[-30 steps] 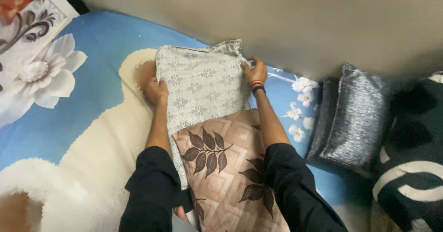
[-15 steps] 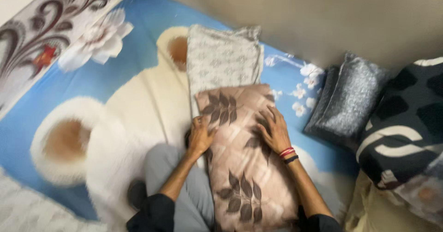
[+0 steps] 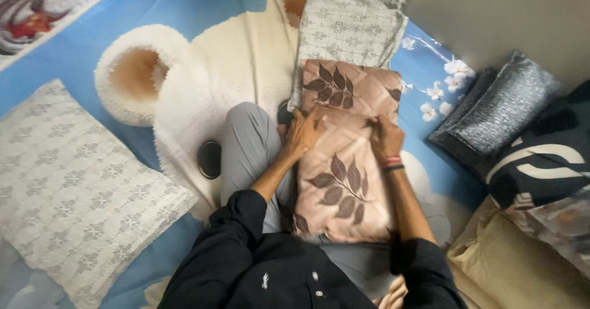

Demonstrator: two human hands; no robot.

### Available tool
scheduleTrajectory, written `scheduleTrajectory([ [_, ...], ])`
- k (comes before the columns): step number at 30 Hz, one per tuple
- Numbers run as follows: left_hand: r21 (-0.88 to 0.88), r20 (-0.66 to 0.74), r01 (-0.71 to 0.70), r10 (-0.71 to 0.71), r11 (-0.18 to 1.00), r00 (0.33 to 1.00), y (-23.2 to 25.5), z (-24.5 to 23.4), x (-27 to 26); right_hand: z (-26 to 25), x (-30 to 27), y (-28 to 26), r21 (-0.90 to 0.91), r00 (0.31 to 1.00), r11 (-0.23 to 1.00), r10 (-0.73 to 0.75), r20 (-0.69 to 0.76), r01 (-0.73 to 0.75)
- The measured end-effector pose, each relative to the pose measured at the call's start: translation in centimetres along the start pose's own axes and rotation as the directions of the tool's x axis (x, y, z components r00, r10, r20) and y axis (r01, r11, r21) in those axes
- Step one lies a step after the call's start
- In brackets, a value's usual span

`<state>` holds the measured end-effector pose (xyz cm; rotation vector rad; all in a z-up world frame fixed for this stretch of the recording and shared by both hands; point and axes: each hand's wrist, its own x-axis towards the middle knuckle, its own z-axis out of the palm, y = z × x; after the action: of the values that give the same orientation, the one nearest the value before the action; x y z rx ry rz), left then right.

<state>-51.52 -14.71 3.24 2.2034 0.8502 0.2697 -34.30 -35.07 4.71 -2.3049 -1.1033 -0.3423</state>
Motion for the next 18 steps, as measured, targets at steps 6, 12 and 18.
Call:
scheduleTrajectory([
  [6, 0.061, 0.488, -0.090, 0.049, 0.994, 0.872, -1.6, -6.5, -0.4, -7.8, -4.8, -4.9, -0.035, 0.952, 0.998, -0.031, 0.303, 0.043],
  [12, 0.348, 0.217, -0.482, 0.431, 0.804, 0.876, 0.8, -2.4, 7.6, -4.5, -1.2, -3.1, -0.177, 0.834, 0.982, 0.153, 0.530, -0.067],
  [18, 0.027, 0.228, -0.650, 0.629, 0.759, 0.743, -1.3, 5.8, 17.6, 6.6, 3.5, -2.0, 0.013, 0.947, 0.999, -0.032, 0.321, 0.029],
])
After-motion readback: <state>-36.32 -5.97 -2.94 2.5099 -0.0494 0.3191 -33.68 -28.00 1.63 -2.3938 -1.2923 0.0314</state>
